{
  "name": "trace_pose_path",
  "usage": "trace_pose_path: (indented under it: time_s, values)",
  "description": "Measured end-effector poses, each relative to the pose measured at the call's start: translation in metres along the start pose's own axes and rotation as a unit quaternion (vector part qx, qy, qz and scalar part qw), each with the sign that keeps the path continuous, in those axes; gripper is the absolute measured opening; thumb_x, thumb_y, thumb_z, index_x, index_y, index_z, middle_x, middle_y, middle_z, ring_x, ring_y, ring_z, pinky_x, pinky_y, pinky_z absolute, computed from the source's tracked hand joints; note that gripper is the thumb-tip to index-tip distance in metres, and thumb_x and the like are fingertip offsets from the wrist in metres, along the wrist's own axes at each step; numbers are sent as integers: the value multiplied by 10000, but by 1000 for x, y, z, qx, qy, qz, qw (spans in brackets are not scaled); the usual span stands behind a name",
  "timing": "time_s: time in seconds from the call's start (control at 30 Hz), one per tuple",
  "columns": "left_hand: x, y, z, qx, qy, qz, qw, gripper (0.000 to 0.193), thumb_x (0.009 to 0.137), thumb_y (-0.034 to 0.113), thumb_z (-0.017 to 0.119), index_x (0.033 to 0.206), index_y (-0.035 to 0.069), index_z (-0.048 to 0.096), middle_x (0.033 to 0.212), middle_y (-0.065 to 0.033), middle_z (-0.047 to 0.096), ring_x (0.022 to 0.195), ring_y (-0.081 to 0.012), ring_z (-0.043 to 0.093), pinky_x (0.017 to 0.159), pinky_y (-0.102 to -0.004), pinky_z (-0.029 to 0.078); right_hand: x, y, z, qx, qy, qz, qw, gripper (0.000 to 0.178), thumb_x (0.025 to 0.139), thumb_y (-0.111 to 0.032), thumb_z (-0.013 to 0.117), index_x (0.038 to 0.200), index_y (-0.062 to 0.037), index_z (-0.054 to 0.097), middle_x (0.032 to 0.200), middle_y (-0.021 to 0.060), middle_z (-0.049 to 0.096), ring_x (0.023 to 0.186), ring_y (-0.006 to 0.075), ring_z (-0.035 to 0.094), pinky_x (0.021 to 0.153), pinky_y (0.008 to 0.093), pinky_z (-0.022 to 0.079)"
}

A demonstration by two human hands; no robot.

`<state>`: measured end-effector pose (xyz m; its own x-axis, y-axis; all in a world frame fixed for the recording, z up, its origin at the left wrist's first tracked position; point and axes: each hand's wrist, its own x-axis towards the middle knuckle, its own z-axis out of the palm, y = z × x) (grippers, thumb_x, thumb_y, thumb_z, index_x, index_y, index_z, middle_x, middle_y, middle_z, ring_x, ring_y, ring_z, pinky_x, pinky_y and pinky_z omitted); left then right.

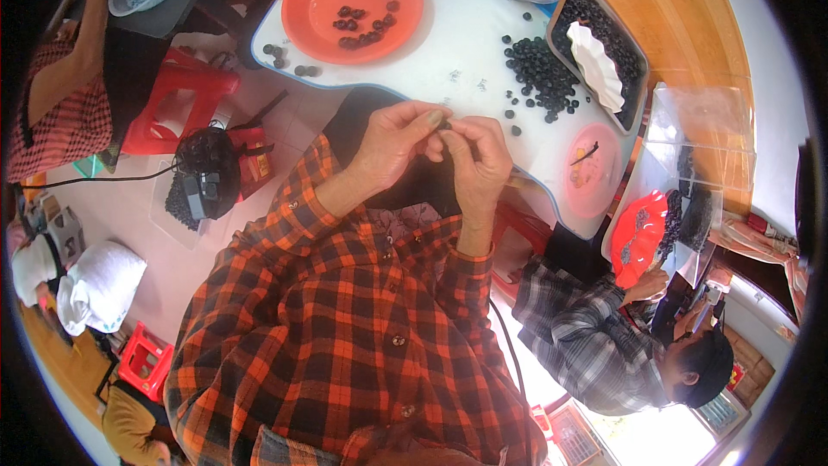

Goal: Manually sorting small black round objects and assembling them into clear plastic components on a table.

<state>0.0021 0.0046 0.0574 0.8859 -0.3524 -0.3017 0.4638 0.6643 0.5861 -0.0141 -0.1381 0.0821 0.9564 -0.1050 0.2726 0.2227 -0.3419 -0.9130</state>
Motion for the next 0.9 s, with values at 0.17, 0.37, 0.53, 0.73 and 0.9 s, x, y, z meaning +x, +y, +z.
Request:
trace_pose_path:
  time_s: [0.17, 0.37, 0.53, 0.73, 0.9]
  values:
    - [-1, 0, 1, 9, -2, 0, 1000, 239, 1012, 134, 553, 1170, -21, 643, 788, -42, 662, 663, -107, 637, 615, -236, 546, 0, 4, 0, 9, 5, 1, 1000, 112, 833, 41, 723, 925, 14, 664, 927, 63, 621, 766, 116, 611, 674, 240, 503]
    - [-2, 0, -1, 29, -18, 17, 999, 231, 1005, 86, 547, 1168, -51, 635, 845, -69, 647, 703, -121, 625, 661, -256, 563, 1, 3, -1, 8, 7, -8, 1000, 104, 838, 36, 721, 917, 15, 657, 921, 64, 612, 759, 113, 605, 674, 239, 502]
    - [-2, 1, 0, 94, -17, 50, 994, 240, 1025, 114, 521, 1191, -15, 638, 795, -37, 657, 683, -92, 631, 635, -233, 555, 0, 5, -1, 5, 4, -13, 1000, 107, 839, 28, 726, 920, 15, 657, 916, 62, 608, 743, 109, 601, 663, 236, 498]
    - [-4, 5, 2, 120, 6, 73, 990, 243, 1023, 119, 527, 1177, -29, 644, 848, -58, 677, 724, -102, 646, 682, -251, 576, -1, 3, 3, 41, -13, 46, 998, 101, 849, 12, 726, 926, 7, 660, 915, 66, 602, 718, 117, 605, 627, 249, 507]
    - [-6, 6, -4, 122, 33, 41, 991, 216, 969, 121, 627, 1093, -49, 674, 913, -68, 672, 777, -109, 642, 694, -250, 558, 4, 0, 5, -68, -38, -48, 996, 121, 825, 20, 726, 915, 4, 647, 894, 83, 602, 710, 160, 618, 606, 275, 508]
